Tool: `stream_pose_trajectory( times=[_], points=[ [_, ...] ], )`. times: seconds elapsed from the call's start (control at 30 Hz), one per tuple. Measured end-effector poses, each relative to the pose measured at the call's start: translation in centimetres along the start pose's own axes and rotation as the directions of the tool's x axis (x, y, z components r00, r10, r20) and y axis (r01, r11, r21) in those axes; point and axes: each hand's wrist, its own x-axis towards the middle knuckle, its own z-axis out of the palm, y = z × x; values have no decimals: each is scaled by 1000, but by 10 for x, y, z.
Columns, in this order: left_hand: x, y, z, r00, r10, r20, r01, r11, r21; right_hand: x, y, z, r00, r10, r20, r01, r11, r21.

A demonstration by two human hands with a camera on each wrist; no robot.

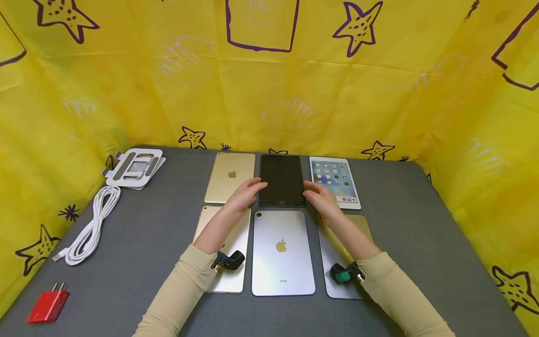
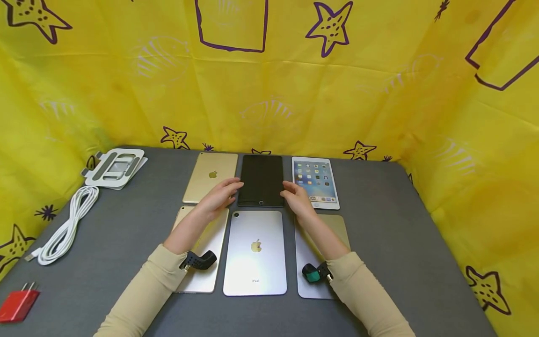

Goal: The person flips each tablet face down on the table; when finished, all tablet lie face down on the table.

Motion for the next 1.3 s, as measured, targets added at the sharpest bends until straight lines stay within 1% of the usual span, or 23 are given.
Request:
stream_pose_trajectory(
  times=[0.13,0.17,0.2,0.3,0.43,0.67,0.73,0.8,0.87,0.93,1.0,1.07,1.1,1.17,1.23,1.3],
  points=[
    [2,-3,-1,1000,-13,13,14,998,-53,0,1,1,999,-4,32,3,1000,21],
    [3,-3,-1,1000,-16,13,17,998,-67,0,2,1,999,-8,35,7,1000,23],
    [7,-7,-2,1000,-17,10,17,997,-81,1,2,2,999,-10,34,9,1000,25],
    [8,-7,-3,1000,-26,18,28,990,-138,2,3,2,999,-5,33,4,1000,19],
    [9,-3,-4,997,-68,30,73,974,-213,2,3,2,1000,2,31,-2,1000,1],
    [14,6,-8,985,-166,39,171,940,-296,3,5,2,1000,23,20,-20,993,-113],
    [15,8,-9,983,-182,30,182,930,-320,4,6,2,999,25,25,-22,991,-130],
    [17,10,-10,984,-180,15,174,922,-345,4,5,3,999,26,26,-22,989,-145],
    [18,12,-9,989,-150,7,143,925,-352,4,4,4,999,28,32,-23,988,-152],
    [18,13,-8,996,-93,-2,88,944,-317,4,3,7,998,35,55,-28,992,-127],
    [16,15,-5,1000,-14,-27,8,975,-223,4,2,11,995,45,88,-38,996,-79],
    [13,17,-2,996,71,-59,-77,992,-100,4,1,16,991,51,122,-49,999,-24],
    [11,18,0,991,106,-79,-110,993,-42,4,0,19,989,54,136,-55,998,3],
    [7,21,3,980,162,-115,-158,986,48,4,-2,25,986,60,154,-66,997,36],
    [3,23,5,971,204,-125,-195,977,82,5,-3,30,984,62,166,-72,996,59],
    [-2,26,7,965,232,-120,-222,971,92,6,-4,35,982,67,176,-83,993,84]
  ],
)
